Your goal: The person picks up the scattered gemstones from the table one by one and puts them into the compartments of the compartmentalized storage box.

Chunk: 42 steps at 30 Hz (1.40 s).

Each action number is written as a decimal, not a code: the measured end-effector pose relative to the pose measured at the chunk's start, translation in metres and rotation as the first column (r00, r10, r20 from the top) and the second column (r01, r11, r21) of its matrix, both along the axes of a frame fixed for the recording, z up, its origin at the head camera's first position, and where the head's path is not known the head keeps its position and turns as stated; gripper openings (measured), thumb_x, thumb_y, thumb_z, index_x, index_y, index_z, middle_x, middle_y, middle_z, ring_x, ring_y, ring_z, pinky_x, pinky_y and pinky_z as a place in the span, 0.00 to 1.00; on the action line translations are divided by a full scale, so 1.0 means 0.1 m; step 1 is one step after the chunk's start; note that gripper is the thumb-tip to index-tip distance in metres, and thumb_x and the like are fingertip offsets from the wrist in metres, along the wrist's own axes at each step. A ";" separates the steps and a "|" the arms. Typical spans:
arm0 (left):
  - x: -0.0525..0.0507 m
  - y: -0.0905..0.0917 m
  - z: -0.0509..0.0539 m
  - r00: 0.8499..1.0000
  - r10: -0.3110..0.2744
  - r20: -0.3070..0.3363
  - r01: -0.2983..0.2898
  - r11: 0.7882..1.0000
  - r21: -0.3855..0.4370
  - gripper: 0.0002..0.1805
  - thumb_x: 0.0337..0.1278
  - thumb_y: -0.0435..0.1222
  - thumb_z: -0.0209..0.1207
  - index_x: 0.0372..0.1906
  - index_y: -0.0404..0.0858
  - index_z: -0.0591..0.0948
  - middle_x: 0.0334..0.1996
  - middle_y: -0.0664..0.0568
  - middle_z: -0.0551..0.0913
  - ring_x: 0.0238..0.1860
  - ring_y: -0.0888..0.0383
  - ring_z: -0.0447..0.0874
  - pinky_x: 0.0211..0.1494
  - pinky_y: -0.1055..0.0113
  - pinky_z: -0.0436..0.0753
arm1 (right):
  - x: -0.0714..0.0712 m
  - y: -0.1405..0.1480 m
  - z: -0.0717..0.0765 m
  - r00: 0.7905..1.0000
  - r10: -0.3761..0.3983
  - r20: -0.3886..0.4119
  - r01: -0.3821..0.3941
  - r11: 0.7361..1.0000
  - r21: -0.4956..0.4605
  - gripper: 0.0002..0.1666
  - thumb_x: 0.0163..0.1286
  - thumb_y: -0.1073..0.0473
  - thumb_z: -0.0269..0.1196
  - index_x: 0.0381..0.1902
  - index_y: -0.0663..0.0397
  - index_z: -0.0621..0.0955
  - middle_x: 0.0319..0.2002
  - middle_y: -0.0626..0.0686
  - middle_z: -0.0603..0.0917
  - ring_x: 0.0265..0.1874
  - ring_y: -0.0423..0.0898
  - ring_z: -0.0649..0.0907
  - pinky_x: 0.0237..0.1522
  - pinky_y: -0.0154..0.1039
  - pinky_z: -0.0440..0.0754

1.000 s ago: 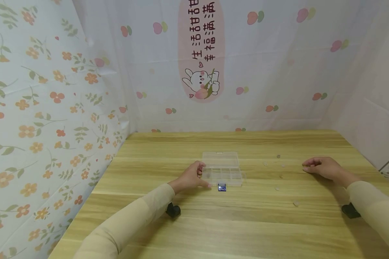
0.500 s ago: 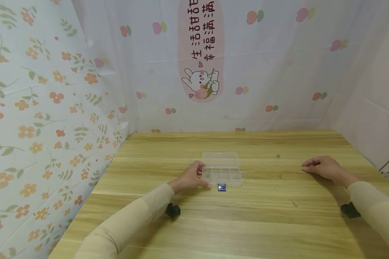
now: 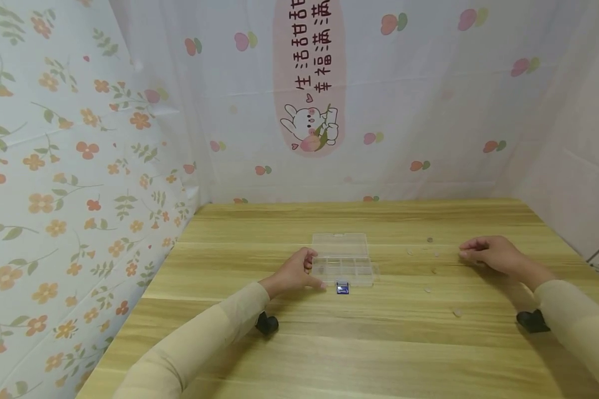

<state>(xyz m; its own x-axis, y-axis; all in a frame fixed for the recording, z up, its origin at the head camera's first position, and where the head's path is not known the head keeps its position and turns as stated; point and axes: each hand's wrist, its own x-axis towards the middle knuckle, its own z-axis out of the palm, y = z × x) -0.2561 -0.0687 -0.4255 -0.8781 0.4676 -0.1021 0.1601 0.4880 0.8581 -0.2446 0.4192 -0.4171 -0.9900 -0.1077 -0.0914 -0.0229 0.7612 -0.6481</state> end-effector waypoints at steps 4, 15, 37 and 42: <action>-0.01 0.01 0.00 1.000 -0.001 -0.003 0.001 1.000 -0.005 0.41 0.41 0.35 0.77 0.62 0.34 0.67 0.44 0.47 0.67 0.43 0.54 0.64 0.45 0.61 0.68 | 0.00 -0.10 0.03 1.000 0.008 -0.028 -0.008 1.000 -0.020 0.29 0.71 0.46 0.61 0.55 0.67 0.77 0.43 0.56 0.82 0.37 0.46 0.78 0.35 0.39 0.78; 0.00 0.01 0.00 1.000 0.003 -0.008 -0.003 1.000 -0.012 0.42 0.41 0.36 0.77 0.62 0.35 0.67 0.45 0.48 0.67 0.43 0.55 0.64 0.46 0.62 0.68 | -0.02 -0.45 0.14 0.998 0.040 -0.046 -0.043 0.996 -0.072 0.28 0.70 0.48 0.62 0.56 0.67 0.77 0.46 0.59 0.81 0.40 0.49 0.78 0.36 0.38 0.79; 0.02 0.02 0.03 1.000 0.015 -0.005 -0.015 1.000 -0.024 0.42 0.40 0.35 0.77 0.62 0.34 0.67 0.44 0.48 0.67 0.42 0.56 0.64 0.45 0.63 0.68 | -0.06 -1.17 0.29 0.994 0.092 -0.054 -0.102 0.966 -0.239 0.27 0.69 0.50 0.64 0.54 0.68 0.77 0.43 0.56 0.80 0.42 0.50 0.79 0.44 0.43 0.79; 0.02 0.01 0.03 1.000 0.015 -0.001 -0.015 1.000 -0.016 0.42 0.41 0.34 0.77 0.62 0.34 0.67 0.44 0.48 0.67 0.42 0.56 0.64 0.45 0.63 0.67 | -0.07 -1.31 0.31 0.994 0.104 -0.040 -0.111 0.956 -0.272 0.29 0.69 0.48 0.64 0.55 0.67 0.76 0.41 0.55 0.79 0.42 0.56 0.77 0.41 0.44 0.78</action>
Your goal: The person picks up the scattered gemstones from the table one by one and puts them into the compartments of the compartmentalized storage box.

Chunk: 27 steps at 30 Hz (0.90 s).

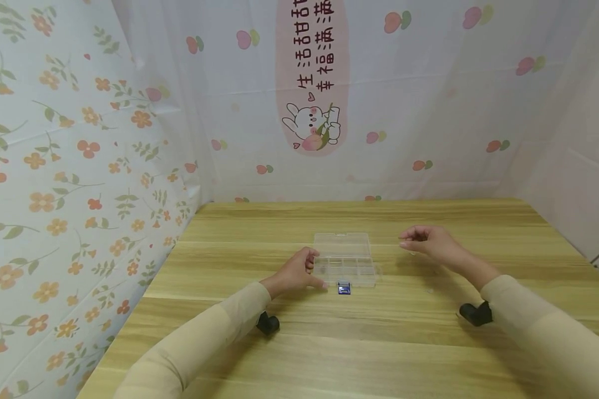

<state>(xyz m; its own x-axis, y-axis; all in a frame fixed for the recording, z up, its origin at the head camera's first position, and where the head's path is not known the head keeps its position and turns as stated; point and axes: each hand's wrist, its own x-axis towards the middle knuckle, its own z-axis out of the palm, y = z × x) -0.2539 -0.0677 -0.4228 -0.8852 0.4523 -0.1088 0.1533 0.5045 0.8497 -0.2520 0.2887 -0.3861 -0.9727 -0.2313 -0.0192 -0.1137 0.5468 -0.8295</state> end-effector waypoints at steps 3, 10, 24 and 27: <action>0.00 0.00 0.00 1.000 -0.001 0.001 0.001 1.000 0.003 0.42 0.41 0.34 0.77 0.62 0.34 0.67 0.44 0.48 0.67 0.42 0.56 0.64 0.45 0.63 0.67 | 0.00 -0.09 0.01 1.000 0.001 0.006 -0.001 1.000 -0.018 0.28 0.68 0.49 0.64 0.54 0.67 0.77 0.40 0.55 0.79 0.40 0.56 0.76 0.37 0.42 0.78; -0.01 0.00 -0.01 1.000 -0.005 -0.001 0.005 1.000 0.006 0.42 0.41 0.35 0.77 0.62 0.34 0.67 0.44 0.48 0.66 0.42 0.55 0.64 0.45 0.63 0.67 | -0.02 -0.28 0.03 1.000 0.014 0.010 -0.014 0.997 -0.077 0.25 0.68 0.52 0.65 0.53 0.68 0.77 0.40 0.55 0.79 0.43 0.57 0.77 0.43 0.43 0.78; -0.02 -0.01 -0.04 1.000 -0.006 0.001 0.006 1.000 0.000 0.42 0.41 0.37 0.77 0.62 0.35 0.67 0.45 0.48 0.67 0.43 0.55 0.65 0.46 0.63 0.68 | -0.10 -0.63 -0.03 0.998 0.045 -0.038 -0.050 0.990 -0.134 0.18 0.67 0.58 0.66 0.47 0.68 0.80 0.35 0.53 0.80 0.35 0.48 0.77 0.39 0.42 0.79; -0.03 -0.01 -0.04 1.000 -0.009 -0.003 0.009 1.000 0.001 0.42 0.40 0.37 0.77 0.62 0.35 0.67 0.45 0.48 0.67 0.43 0.55 0.65 0.46 0.63 0.68 | -0.10 -0.71 -0.04 0.998 0.052 -0.042 -0.058 0.989 -0.136 0.17 0.67 0.60 0.66 0.47 0.69 0.80 0.35 0.53 0.80 0.34 0.44 0.77 0.38 0.41 0.78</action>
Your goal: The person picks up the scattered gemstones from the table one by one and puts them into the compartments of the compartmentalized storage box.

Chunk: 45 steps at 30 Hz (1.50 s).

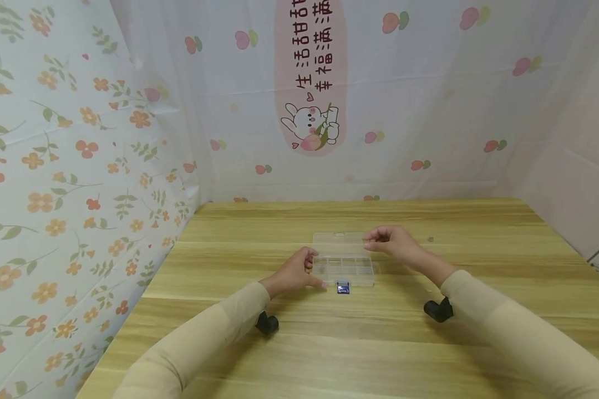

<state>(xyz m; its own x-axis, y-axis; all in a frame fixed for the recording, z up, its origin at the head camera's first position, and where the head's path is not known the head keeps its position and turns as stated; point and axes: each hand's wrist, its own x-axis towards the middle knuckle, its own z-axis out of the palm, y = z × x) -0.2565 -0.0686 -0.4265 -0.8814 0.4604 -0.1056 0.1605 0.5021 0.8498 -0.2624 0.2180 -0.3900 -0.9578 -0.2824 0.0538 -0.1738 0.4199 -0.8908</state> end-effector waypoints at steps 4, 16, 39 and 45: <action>0.00 -0.01 0.00 1.000 -0.003 0.004 0.003 1.000 0.007 0.42 0.40 0.37 0.77 0.62 0.35 0.67 0.45 0.48 0.67 0.43 0.55 0.64 0.46 0.62 0.68 | -0.02 -0.11 -0.02 1.000 0.015 0.001 -0.015 1.000 -0.003 0.15 0.66 0.61 0.66 0.46 0.68 0.81 0.35 0.53 0.80 0.33 0.45 0.76 0.37 0.39 0.78; -0.02 0.00 -0.01 1.000 0.004 -0.003 -0.004 1.000 0.004 0.42 0.40 0.37 0.77 0.61 0.35 0.68 0.44 0.48 0.68 0.43 0.55 0.65 0.46 0.62 0.68 | -0.07 -0.35 -0.07 0.998 0.064 -0.006 -0.063 0.996 0.055 0.13 0.66 0.61 0.67 0.44 0.66 0.82 0.35 0.52 0.81 0.35 0.47 0.76 0.38 0.40 0.77; 0.00 0.00 0.02 1.000 0.002 0.002 -0.002 1.000 -0.003 0.42 0.40 0.37 0.77 0.62 0.35 0.67 0.46 0.48 0.69 0.45 0.54 0.66 0.49 0.62 0.70 | -0.14 -0.63 -0.16 0.994 0.103 -0.026 -0.100 0.990 0.099 0.06 0.63 0.65 0.68 0.37 0.62 0.84 0.30 0.51 0.81 0.28 0.45 0.73 0.30 0.36 0.72; 0.01 0.00 0.02 1.000 0.002 0.000 -0.002 1.000 -0.007 0.42 0.41 0.37 0.77 0.62 0.35 0.67 0.46 0.48 0.69 0.44 0.55 0.66 0.48 0.62 0.69 | -0.14 -0.66 -0.19 0.993 0.107 -0.046 -0.099 0.985 0.141 0.06 0.62 0.64 0.70 0.35 0.60 0.84 0.29 0.50 0.80 0.26 0.44 0.72 0.29 0.37 0.71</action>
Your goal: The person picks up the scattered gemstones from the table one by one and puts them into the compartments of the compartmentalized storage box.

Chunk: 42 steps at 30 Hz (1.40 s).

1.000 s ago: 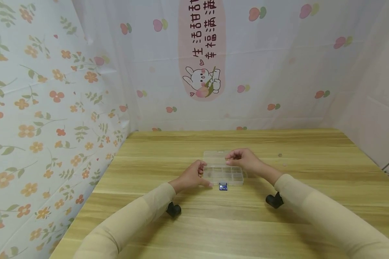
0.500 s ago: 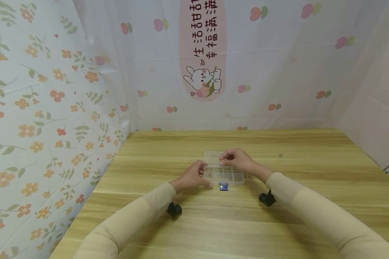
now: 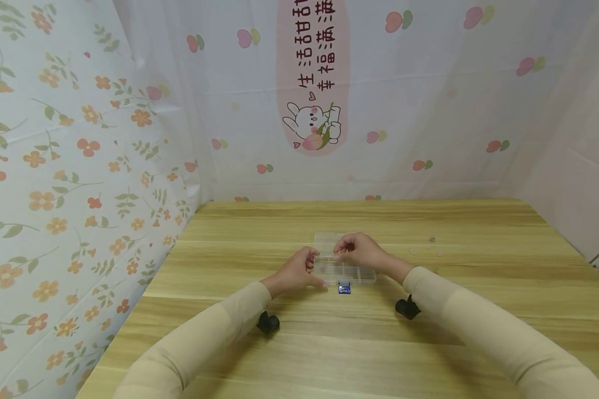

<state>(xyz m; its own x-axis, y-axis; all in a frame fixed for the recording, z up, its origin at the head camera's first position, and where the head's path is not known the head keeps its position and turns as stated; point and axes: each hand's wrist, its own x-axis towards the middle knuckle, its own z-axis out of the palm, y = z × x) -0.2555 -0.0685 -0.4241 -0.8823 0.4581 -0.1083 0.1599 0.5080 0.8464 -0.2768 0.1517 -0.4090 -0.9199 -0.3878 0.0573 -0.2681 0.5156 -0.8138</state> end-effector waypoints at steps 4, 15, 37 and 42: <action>0.01 0.00 0.01 1.000 -0.001 0.002 0.001 1.000 0.003 0.41 0.42 0.36 0.77 0.62 0.35 0.67 0.45 0.48 0.68 0.43 0.55 0.65 0.47 0.62 0.69 | 0.00 -0.02 0.00 0.999 0.019 -0.032 -0.019 1.000 0.023 0.05 0.61 0.65 0.70 0.34 0.60 0.84 0.28 0.49 0.79 0.25 0.44 0.72 0.28 0.36 0.71; 0.00 0.00 0.00 1.000 -0.009 0.000 0.009 1.000 0.010 0.41 0.42 0.36 0.76 0.62 0.34 0.67 0.44 0.48 0.67 0.42 0.56 0.64 0.45 0.63 0.68 | 0.02 -0.03 0.01 0.998 0.037 -0.045 -0.034 0.998 0.060 0.07 0.59 0.64 0.71 0.34 0.59 0.84 0.27 0.49 0.77 0.25 0.44 0.72 0.28 0.36 0.72; -0.03 0.01 -0.03 1.000 -0.008 -0.012 0.008 1.000 0.013 0.42 0.40 0.36 0.77 0.61 0.34 0.67 0.44 0.49 0.68 0.43 0.56 0.65 0.46 0.64 0.69 | 0.00 -0.07 0.01 0.998 0.050 -0.048 -0.044 0.992 0.121 0.07 0.59 0.61 0.72 0.33 0.56 0.84 0.27 0.48 0.78 0.26 0.44 0.73 0.29 0.37 0.73; -0.03 0.00 -0.04 1.000 -0.005 -0.012 0.005 1.000 0.012 0.42 0.40 0.36 0.77 0.62 0.34 0.67 0.43 0.49 0.68 0.43 0.56 0.65 0.46 0.63 0.69 | 0.00 -0.06 0.02 0.998 0.048 -0.051 -0.041 0.991 0.125 0.07 0.59 0.61 0.72 0.33 0.56 0.84 0.27 0.48 0.78 0.26 0.44 0.73 0.29 0.38 0.73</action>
<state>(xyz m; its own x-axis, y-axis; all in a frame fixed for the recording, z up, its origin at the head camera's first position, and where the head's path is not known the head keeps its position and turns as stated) -0.2587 -0.0681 -0.4282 -0.8812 0.4636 -0.0924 0.1722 0.4969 0.8505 -0.2766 0.1453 -0.4073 -0.8986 -0.4354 0.0548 -0.3342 0.5982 -0.7283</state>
